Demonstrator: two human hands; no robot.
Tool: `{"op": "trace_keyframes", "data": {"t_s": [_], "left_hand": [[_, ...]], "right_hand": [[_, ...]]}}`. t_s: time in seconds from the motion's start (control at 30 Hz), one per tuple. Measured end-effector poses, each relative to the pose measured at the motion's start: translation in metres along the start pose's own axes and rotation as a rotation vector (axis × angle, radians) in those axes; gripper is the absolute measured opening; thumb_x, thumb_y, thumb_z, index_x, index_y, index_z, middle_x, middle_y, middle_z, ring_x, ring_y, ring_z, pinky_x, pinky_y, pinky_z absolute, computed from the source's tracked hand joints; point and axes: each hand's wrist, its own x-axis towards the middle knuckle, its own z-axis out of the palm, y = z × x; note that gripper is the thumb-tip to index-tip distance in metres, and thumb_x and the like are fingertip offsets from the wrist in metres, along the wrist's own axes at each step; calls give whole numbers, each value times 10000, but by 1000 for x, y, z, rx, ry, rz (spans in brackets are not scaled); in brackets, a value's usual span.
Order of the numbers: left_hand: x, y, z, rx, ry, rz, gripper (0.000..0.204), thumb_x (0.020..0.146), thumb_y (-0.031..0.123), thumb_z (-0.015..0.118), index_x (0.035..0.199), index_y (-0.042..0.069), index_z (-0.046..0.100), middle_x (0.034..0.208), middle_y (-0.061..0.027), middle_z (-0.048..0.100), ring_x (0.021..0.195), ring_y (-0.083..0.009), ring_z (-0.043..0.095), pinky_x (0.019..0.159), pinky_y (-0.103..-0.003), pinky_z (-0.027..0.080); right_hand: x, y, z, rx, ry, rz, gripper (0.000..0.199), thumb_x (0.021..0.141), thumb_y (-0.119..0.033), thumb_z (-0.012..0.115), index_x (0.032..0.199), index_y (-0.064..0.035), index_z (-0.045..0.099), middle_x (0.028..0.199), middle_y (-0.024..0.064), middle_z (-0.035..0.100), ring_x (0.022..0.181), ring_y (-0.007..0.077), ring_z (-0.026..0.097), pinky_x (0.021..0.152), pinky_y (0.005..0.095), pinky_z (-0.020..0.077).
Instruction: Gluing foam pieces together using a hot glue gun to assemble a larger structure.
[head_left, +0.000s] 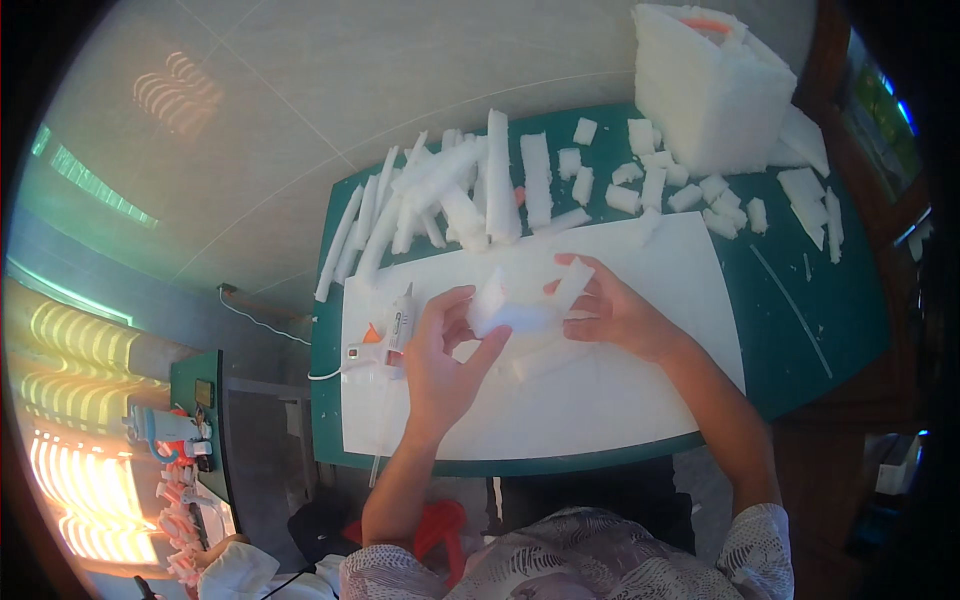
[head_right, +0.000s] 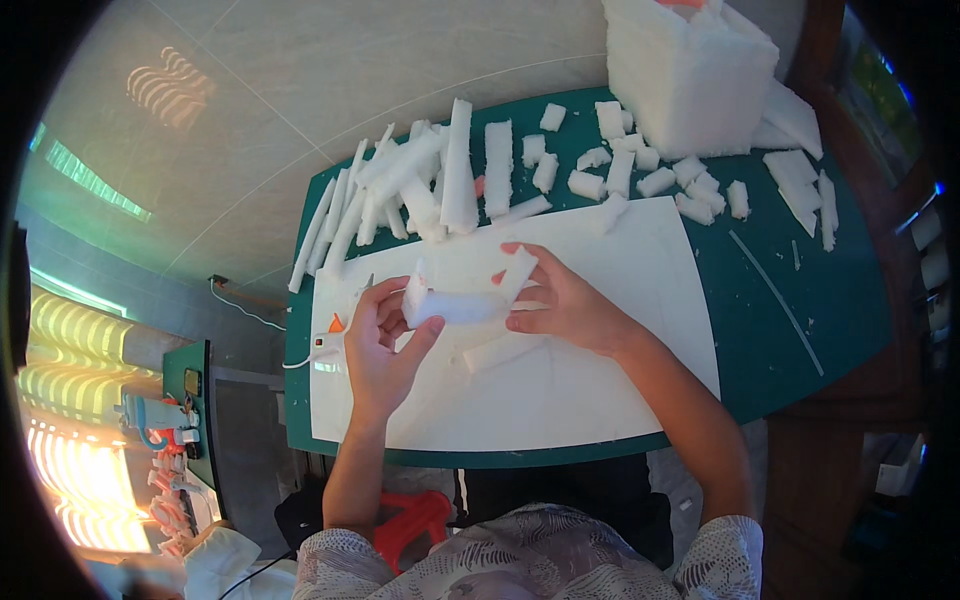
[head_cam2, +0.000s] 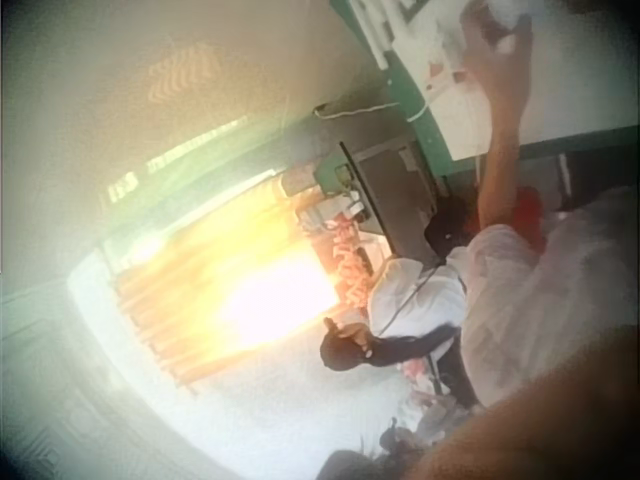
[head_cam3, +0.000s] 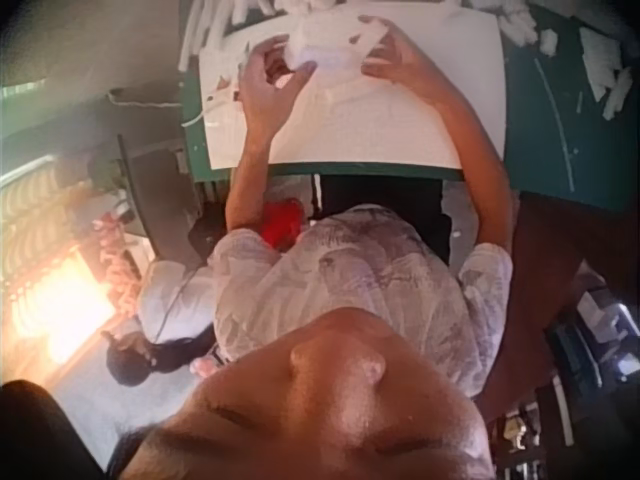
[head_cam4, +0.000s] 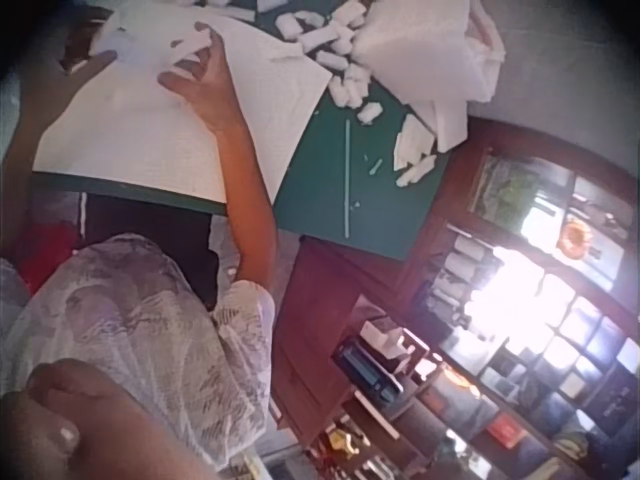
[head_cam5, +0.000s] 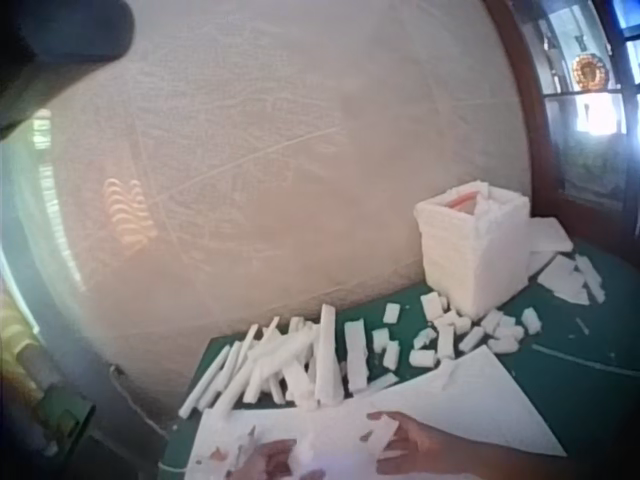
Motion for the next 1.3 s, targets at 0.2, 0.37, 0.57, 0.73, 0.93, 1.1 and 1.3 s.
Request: {"op": "trace_keyframes", "data": {"t_s": [0.2,0.37,0.57,0.73,0.93,1.1,1.3], "left_hand": [[-6,10,16,371,183,274,509,769,56,804,1196,-3,534,1056,-135,639,823,-186,642,748,-287,531],[-6,5,25,543,200,447,518,729,27,809,1173,13,542,1024,-138,636,799,-236,639,701,-320,525],[-5,-2,41,565,155,580,486,675,-47,814,1081,4,551,1114,-156,665,808,-229,641,706,-299,538],[-5,-5,47,510,90,595,497,666,-77,797,1090,9,553,1106,-159,664,810,-231,655,693,-295,549],[-6,-6,51,481,67,586,473,672,-95,782,1092,4,588,1107,-156,665,840,-233,678,714,-290,565],[-6,-5,50,503,62,604,445,680,-88,782,1082,-1,615,1103,-151,670,890,-255,687,748,-307,571],[-6,-6,45,509,31,641,419,687,-86,778,1071,-2,634,1096,-145,672,904,-266,684,757,-314,570]], "right_hand": [[-4,-2,1,-77,249,-169,774,810,-101,773,1450,-106,338,1305,131,467,1216,253,482,920,314,491],[-11,3,6,-292,92,-375,608,824,-152,779,1328,-68,449,1153,87,520,958,161,514,744,278,468],[-17,4,24,-37,50,-372,566,847,-140,761,1305,-30,447,1138,81,547,998,147,539,800,281,471],[-19,4,21,-45,166,-466,454,887,-81,694,1284,-22,480,1166,88,560,1064,138,544,860,289,466],[-21,-3,20,-176,227,-392,190,906,-50,651,1083,17,639,1022,84,645,938,117,596,789,248,480],[-18,0,18,-276,233,-482,152,905,3,631,1054,14,658,979,65,629,855,97,561,695,216,442],[-17,-3,15,-379,212,-522,140,887,-31,652,1019,-8,693,949,98,682,841,162,645,702,252,502]]}}
